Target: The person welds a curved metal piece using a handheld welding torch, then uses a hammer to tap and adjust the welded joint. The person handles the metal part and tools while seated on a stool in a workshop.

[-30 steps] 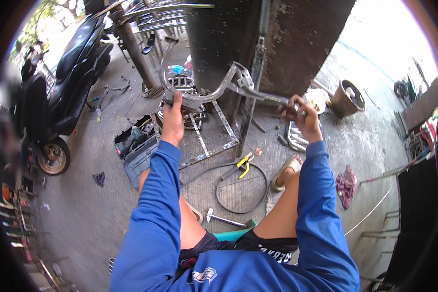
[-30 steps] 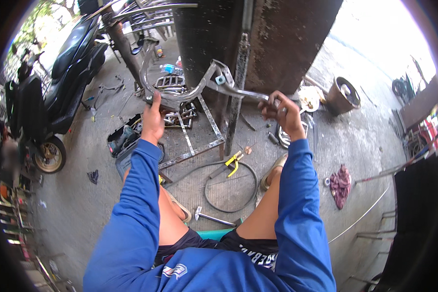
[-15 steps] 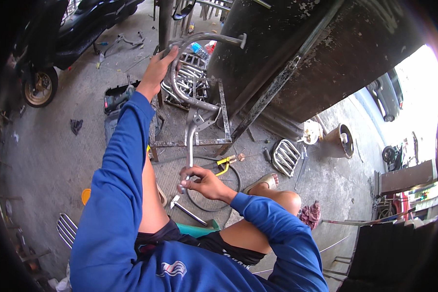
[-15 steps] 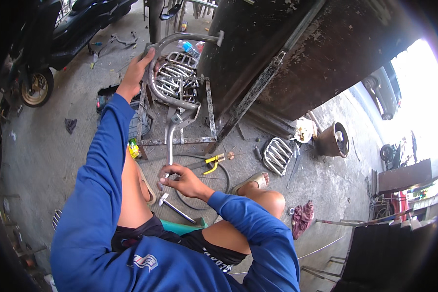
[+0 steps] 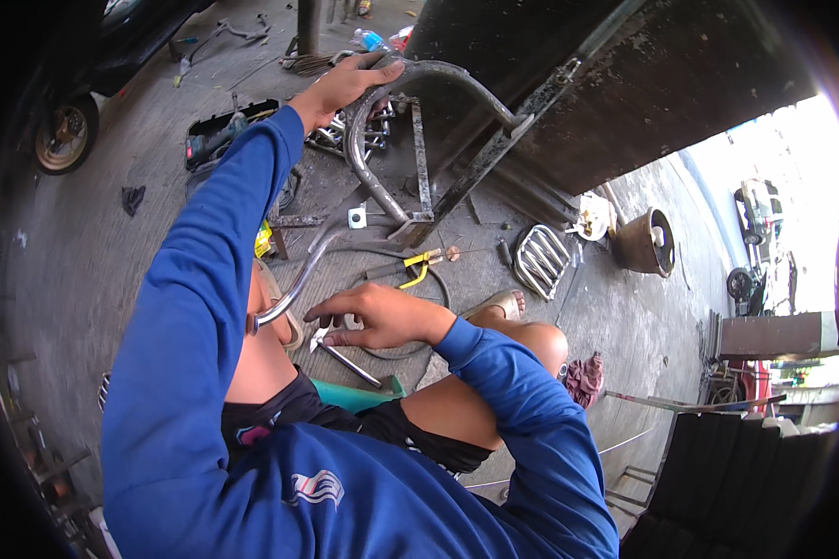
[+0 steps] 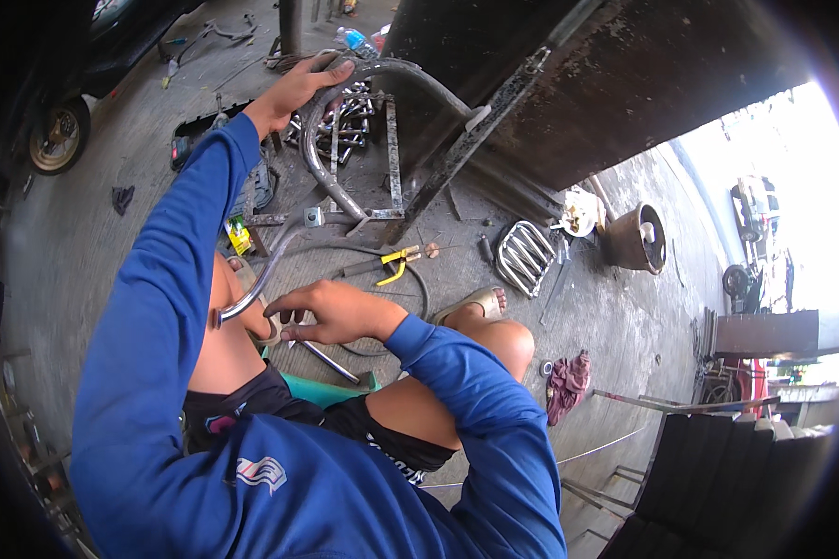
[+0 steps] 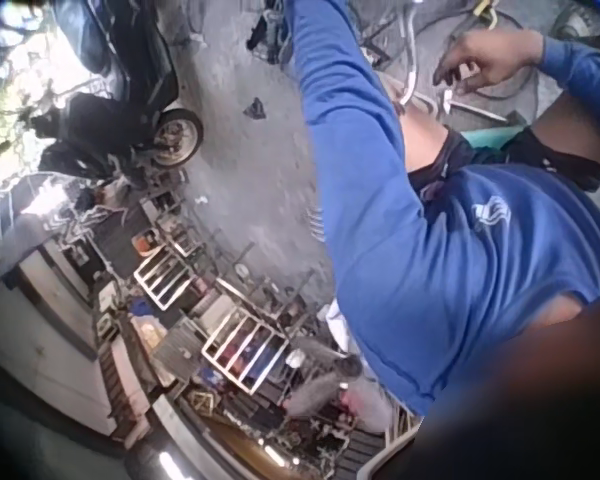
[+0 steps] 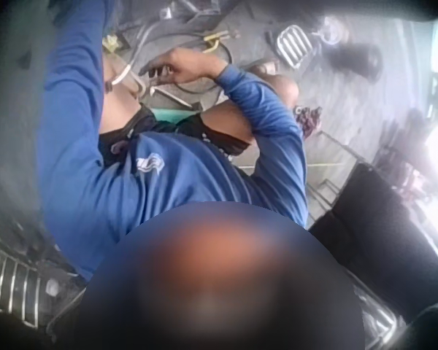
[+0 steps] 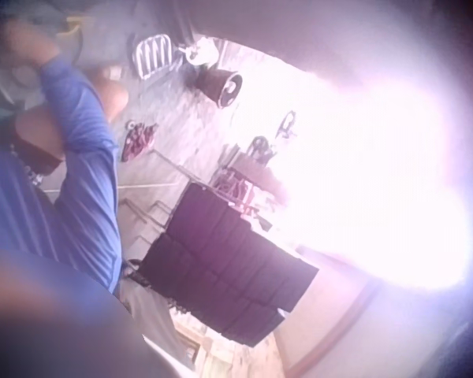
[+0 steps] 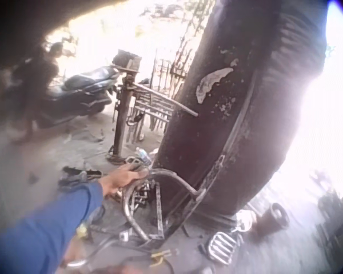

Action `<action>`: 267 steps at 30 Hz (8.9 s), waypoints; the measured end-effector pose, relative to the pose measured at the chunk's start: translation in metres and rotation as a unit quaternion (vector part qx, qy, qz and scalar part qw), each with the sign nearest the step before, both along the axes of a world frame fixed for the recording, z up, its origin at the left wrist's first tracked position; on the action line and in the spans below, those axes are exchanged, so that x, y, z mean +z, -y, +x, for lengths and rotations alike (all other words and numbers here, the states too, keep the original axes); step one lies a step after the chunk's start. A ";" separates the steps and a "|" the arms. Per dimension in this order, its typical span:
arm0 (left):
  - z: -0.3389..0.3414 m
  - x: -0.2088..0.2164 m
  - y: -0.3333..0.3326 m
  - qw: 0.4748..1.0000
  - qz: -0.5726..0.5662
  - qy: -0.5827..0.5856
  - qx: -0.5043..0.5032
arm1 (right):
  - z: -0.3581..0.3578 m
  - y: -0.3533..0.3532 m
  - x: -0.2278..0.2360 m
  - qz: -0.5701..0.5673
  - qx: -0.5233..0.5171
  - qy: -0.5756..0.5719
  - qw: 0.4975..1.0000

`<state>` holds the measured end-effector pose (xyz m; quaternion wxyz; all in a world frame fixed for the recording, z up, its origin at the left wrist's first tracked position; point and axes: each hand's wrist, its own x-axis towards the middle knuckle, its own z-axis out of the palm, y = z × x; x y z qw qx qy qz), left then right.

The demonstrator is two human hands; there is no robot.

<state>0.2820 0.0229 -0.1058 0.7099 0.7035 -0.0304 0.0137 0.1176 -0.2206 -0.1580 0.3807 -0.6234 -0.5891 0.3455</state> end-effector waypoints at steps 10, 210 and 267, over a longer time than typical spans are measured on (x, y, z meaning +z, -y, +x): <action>0.078 0.093 0.050 0.947 0.261 0.083 -0.169 | 0.033 0.023 0.031 0.116 -0.111 0.081 0.984; -0.014 -0.080 -0.168 0.982 0.019 -0.037 0.183 | 0.003 0.103 -0.350 -0.103 -0.682 -0.550 0.471; 0.050 -0.173 0.374 0.972 -0.037 -0.025 -0.229 | -0.078 0.526 -0.027 -0.023 -0.813 -0.240 0.530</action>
